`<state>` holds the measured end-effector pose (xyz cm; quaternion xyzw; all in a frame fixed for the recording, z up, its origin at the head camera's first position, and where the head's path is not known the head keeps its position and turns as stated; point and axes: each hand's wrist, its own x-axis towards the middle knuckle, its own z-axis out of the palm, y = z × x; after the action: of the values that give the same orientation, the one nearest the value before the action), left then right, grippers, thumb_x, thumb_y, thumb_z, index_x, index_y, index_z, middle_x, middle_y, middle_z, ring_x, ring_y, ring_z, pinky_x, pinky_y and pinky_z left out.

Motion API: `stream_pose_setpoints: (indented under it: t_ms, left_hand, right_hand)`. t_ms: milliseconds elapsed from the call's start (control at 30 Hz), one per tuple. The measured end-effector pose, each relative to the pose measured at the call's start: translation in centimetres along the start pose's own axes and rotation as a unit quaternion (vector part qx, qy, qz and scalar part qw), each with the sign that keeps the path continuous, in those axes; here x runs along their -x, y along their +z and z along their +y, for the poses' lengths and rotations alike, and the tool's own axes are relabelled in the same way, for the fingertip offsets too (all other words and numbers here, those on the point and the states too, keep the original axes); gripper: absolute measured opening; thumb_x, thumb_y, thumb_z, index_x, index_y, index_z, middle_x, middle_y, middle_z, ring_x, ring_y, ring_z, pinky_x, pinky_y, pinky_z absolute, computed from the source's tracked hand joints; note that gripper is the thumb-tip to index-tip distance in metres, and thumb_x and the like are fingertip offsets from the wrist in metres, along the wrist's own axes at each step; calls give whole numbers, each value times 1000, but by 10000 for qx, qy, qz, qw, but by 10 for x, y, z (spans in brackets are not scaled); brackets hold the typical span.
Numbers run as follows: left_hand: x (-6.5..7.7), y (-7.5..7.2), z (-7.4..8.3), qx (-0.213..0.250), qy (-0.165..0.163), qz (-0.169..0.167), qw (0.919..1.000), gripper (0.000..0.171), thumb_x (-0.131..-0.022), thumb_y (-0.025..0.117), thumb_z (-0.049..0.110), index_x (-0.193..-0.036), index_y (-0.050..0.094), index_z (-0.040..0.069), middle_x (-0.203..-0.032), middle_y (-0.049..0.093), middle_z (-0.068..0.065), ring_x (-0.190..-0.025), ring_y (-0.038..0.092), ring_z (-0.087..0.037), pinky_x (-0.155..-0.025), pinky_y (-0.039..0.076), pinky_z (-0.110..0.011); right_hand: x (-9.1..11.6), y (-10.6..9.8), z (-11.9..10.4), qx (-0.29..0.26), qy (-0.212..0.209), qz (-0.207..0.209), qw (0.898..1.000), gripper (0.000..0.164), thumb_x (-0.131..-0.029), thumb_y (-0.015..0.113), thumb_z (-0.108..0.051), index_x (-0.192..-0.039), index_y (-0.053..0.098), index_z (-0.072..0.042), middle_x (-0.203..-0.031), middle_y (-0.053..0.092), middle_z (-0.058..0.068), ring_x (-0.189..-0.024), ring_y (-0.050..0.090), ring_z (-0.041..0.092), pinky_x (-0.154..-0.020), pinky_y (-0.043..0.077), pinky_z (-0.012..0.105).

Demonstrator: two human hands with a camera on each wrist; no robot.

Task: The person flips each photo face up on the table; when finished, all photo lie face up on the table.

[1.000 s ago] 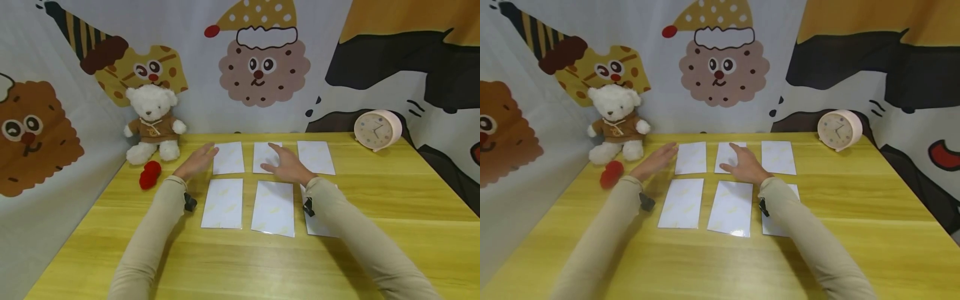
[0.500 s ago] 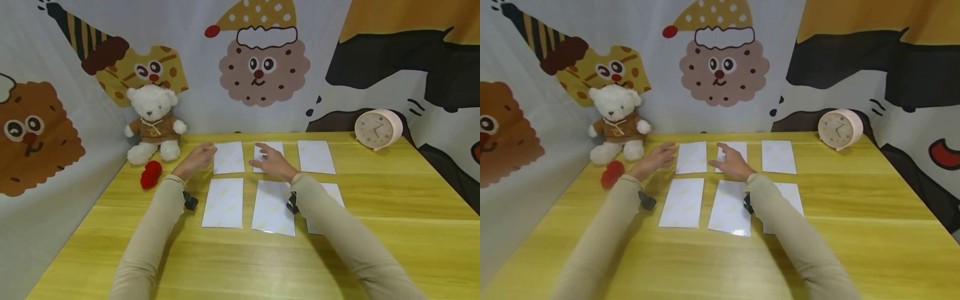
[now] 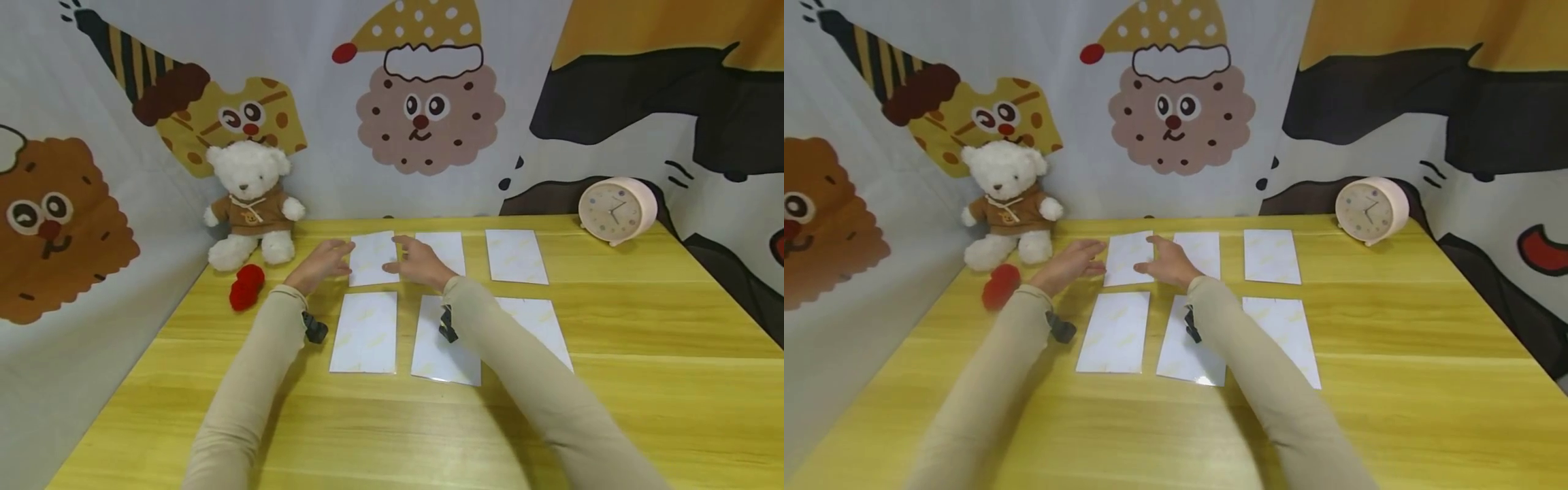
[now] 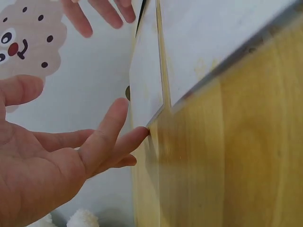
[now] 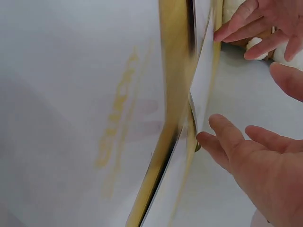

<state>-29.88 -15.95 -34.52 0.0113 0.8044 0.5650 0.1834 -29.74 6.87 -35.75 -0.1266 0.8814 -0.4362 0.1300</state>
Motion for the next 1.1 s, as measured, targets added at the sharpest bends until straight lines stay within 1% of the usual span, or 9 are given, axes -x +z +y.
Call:
stream_pose_setpoints:
  t_ms: [133,267,400,567,700,800,867,967,1100]
  left_hand:
    - [-2,1,0,91,-23,31,10000,71,-107,45,37,-158,16,-4,-165,20,-22,-142,41,-45,-117,41,-49]
    - [-3,3,0,132,-118,121,9998,68,-107,45,34,-157,20,-4,-164,23,-21,-142,41,-44,-116,43,-49]
    - [-3,6,1,4,-216,234,9995,67,-107,45,32,-157,19,-5,-164,25,-21,-145,37,-43,-118,41,-48]
    - [-7,8,4,-103,-258,402,9988,63,-106,46,33,-155,28,-2,-164,28,-17,-147,35,-43,-116,43,-46]
    - [-9,6,4,241,-252,471,9983,58,-107,43,32,-156,32,2,-166,25,-14,-145,38,-43,-113,47,-45]
    - [-9,2,3,643,-284,611,9957,56,-108,40,30,-157,31,6,-165,23,-18,-142,42,-41,-112,47,-46]
    - [-9,-1,1,876,-285,716,9932,55,-108,39,28,-157,29,5,-162,27,-21,-139,45,-38,-112,48,-45]
    - [-12,-2,0,1144,-186,789,9901,56,-108,39,19,-158,23,1,-154,37,-27,-135,49,-35,-112,48,-43]
    - [-13,-1,0,1254,76,720,9895,62,-105,41,6,-159,12,-3,-152,45,-26,-131,53,-32,-114,46,-42]
  right_hand:
    - [-7,8,-4,181,45,-47,9998,78,-95,67,-35,-158,29,-13,-157,40,21,-144,43,37,-119,38,52]
    - [-10,15,-7,229,122,-143,9996,80,-94,68,-35,-159,27,-14,-159,37,21,-147,39,37,-121,36,51]
    - [-10,19,-9,170,258,-205,9993,81,-94,69,-33,-160,25,-15,-162,34,19,-149,35,36,-123,32,51]
    - [-12,20,-10,180,304,-165,9992,81,-94,69,-32,-160,25,-14,-162,34,18,-151,33,36,-124,29,51]
    - [-13,21,-11,306,255,-109,9991,81,-94,69,-32,-160,25,-14,-163,33,15,-152,31,34,-125,27,49]
    - [-13,22,-12,458,161,-104,9988,80,-95,67,-34,-160,24,-15,-165,30,14,-153,29,34,-126,26,49]
    - [-13,23,-12,565,60,-109,9983,78,-97,64,-36,-161,23,-17,-165,29,14,-153,30,34,-126,27,49]
    - [-12,24,-13,776,-92,-123,9969,74,-100,58,-41,-161,22,-21,-162,35,16,-149,37,34,-122,33,50]
    - [-12,24,-16,995,-300,-60,9946,68,-103,51,-47,-161,23,-27,-159,41,17,-145,44,36,-120,37,51]
